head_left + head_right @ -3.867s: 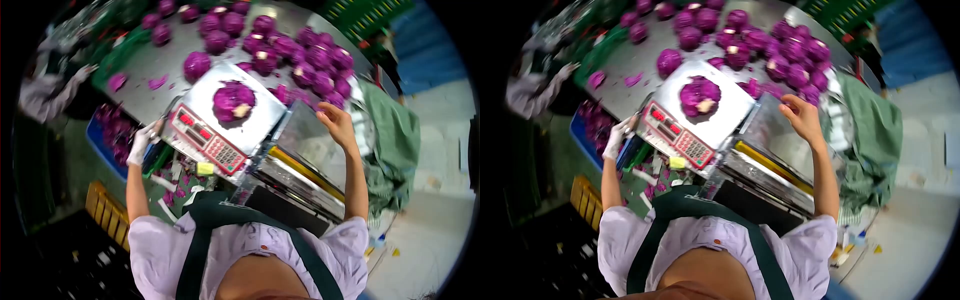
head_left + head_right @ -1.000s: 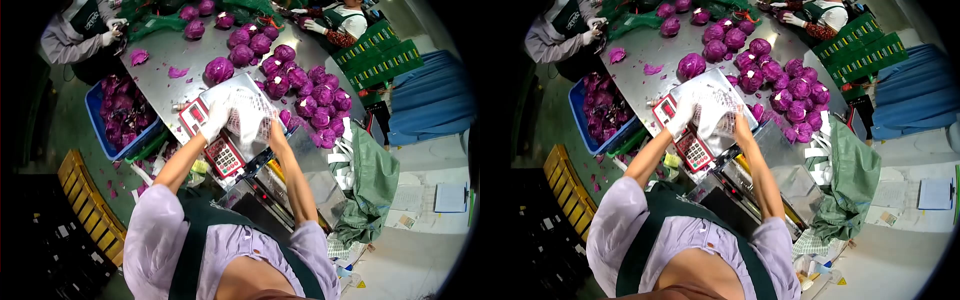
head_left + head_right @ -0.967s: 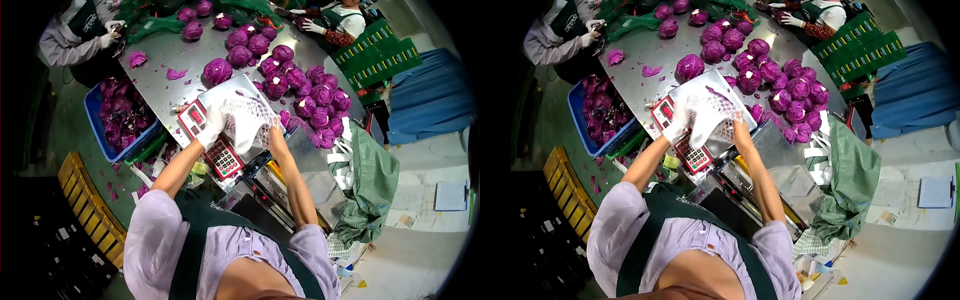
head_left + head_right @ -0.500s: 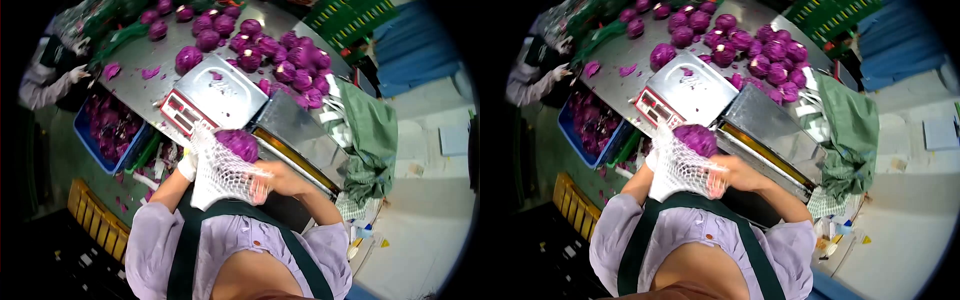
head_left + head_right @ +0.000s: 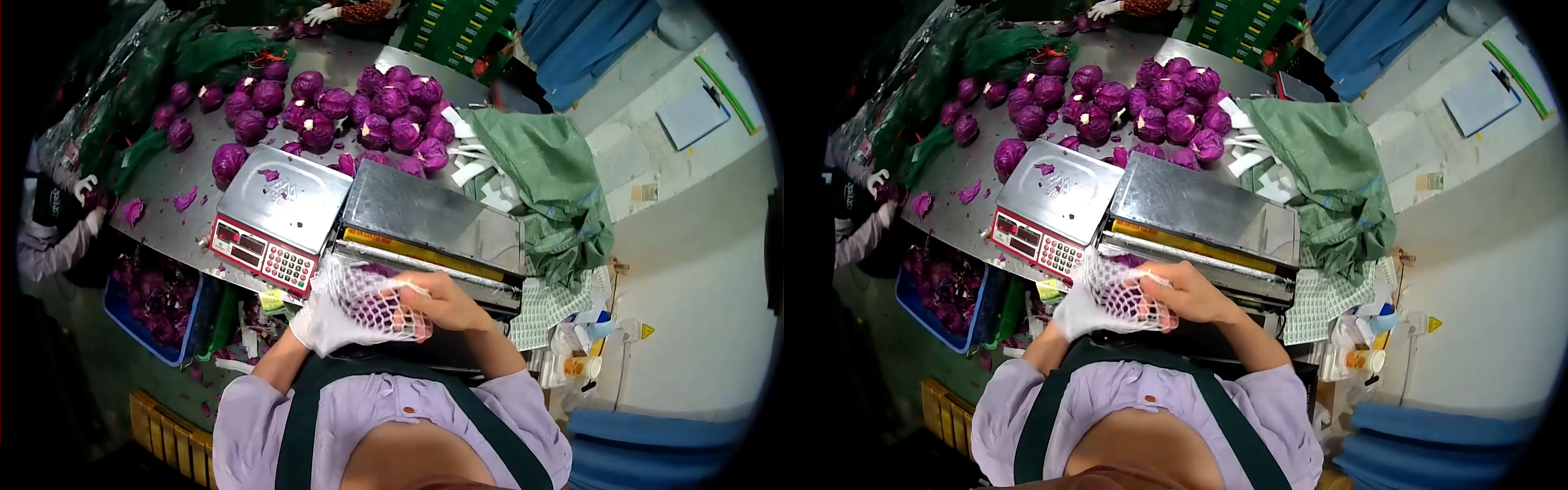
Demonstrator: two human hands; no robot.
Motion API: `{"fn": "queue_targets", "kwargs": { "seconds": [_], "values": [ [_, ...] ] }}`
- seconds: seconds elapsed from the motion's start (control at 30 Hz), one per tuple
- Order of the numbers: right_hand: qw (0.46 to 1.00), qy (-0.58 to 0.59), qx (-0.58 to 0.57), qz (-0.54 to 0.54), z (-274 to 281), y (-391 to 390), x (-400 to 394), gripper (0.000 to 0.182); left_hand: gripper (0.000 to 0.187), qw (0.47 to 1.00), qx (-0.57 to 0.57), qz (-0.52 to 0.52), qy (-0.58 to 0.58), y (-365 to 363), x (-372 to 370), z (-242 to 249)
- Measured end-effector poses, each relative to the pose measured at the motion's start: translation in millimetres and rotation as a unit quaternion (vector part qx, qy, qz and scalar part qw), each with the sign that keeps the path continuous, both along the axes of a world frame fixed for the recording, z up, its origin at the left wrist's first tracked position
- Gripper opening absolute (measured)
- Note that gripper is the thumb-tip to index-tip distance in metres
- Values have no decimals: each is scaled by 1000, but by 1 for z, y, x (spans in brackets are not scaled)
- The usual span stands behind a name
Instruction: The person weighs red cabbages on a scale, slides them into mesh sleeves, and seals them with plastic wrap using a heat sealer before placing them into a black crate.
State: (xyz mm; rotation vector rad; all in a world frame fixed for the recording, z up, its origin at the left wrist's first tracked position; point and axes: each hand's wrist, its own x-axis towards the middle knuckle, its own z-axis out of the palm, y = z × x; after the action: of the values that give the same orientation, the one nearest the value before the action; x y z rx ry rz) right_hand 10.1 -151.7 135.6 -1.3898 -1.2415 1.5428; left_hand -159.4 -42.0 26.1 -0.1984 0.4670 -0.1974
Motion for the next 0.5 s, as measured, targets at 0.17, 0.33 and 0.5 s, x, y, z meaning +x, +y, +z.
{"fn": "queue_targets", "kwargs": {
  "seconds": [0.17,0.33,0.5],
  "values": [
    [966,-90,234,-66,-13,-17,-15,19,33,976,190,97,34,-28,-1,22],
    [886,269,74,-371,-45,-25,3,24,29,943,287,148,-86,-17,26,-36],
    [846,343,-178,-368,-116,-61,18,27,28,420,901,109,16,-45,19,-54]
  ]
}}
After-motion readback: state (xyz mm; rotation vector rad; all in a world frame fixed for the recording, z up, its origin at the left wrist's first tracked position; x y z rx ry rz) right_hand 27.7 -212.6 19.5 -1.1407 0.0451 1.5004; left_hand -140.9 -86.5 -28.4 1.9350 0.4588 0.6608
